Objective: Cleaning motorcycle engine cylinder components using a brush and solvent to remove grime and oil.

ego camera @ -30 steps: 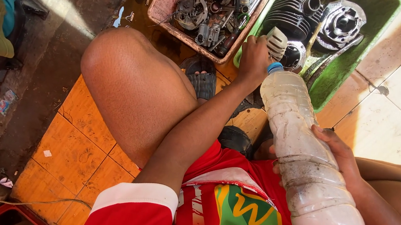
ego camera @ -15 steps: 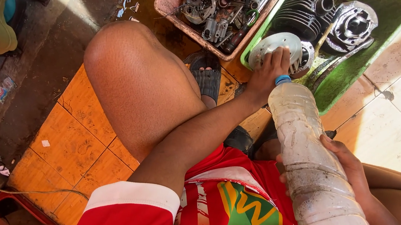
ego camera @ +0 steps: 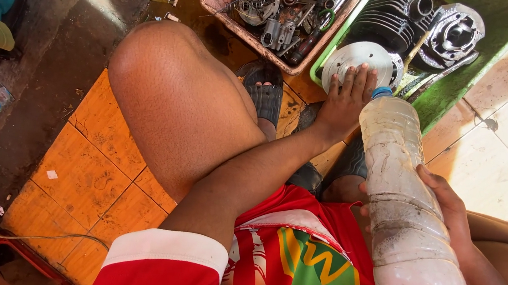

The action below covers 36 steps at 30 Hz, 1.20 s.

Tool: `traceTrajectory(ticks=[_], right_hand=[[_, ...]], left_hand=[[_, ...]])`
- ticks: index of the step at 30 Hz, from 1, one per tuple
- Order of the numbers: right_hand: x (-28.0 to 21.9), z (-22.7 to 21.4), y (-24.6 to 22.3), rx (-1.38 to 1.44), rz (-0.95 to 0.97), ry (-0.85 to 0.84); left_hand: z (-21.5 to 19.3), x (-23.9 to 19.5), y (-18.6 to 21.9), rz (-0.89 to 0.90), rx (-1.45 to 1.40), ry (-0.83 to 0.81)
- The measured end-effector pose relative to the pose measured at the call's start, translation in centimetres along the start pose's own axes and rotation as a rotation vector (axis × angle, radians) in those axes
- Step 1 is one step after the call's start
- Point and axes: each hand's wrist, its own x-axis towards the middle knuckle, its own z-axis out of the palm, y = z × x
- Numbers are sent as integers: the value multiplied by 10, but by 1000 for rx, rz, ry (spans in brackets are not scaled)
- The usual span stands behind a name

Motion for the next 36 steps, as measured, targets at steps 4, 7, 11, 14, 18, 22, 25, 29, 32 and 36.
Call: traceTrajectory(ticks=[4, 7, 11, 14, 18, 22, 25, 29, 32, 36], right_hand=[[-2, 6, -3, 7, -3, -54], [-5, 8, -2, -47, 1, -3], [-7, 11, -6, -54, 20, -26], [-8, 8, -4, -113, -31, -10], [-1, 5, 5, -148, -5, -13], [-1, 2, 7, -80, 46, -37], [-8, 8, 5, -21, 122, -43], [-21, 12, -4, -18, 153, -48], [-19, 9, -1, -70, 112, -6], [-25, 13, -5, -38, 167, -28]], left_hand=[[-9, 6, -5, -55, -71, -10], [-16, 7, -7, -70, -148, -18], [-21, 14, -15, -55, -184, -5], [-21, 18, -19, -140, -257, -9], [7, 10, -24, -154, -454, -79], [13, 12, -25, -166, -575, -33], [37, 11, -27, -91, -548, 28], [25, 19, -31, -104, -529, -13], [28, 26, -39, -142, -616, -77], [33, 37, -45, -233, -878, -195]])
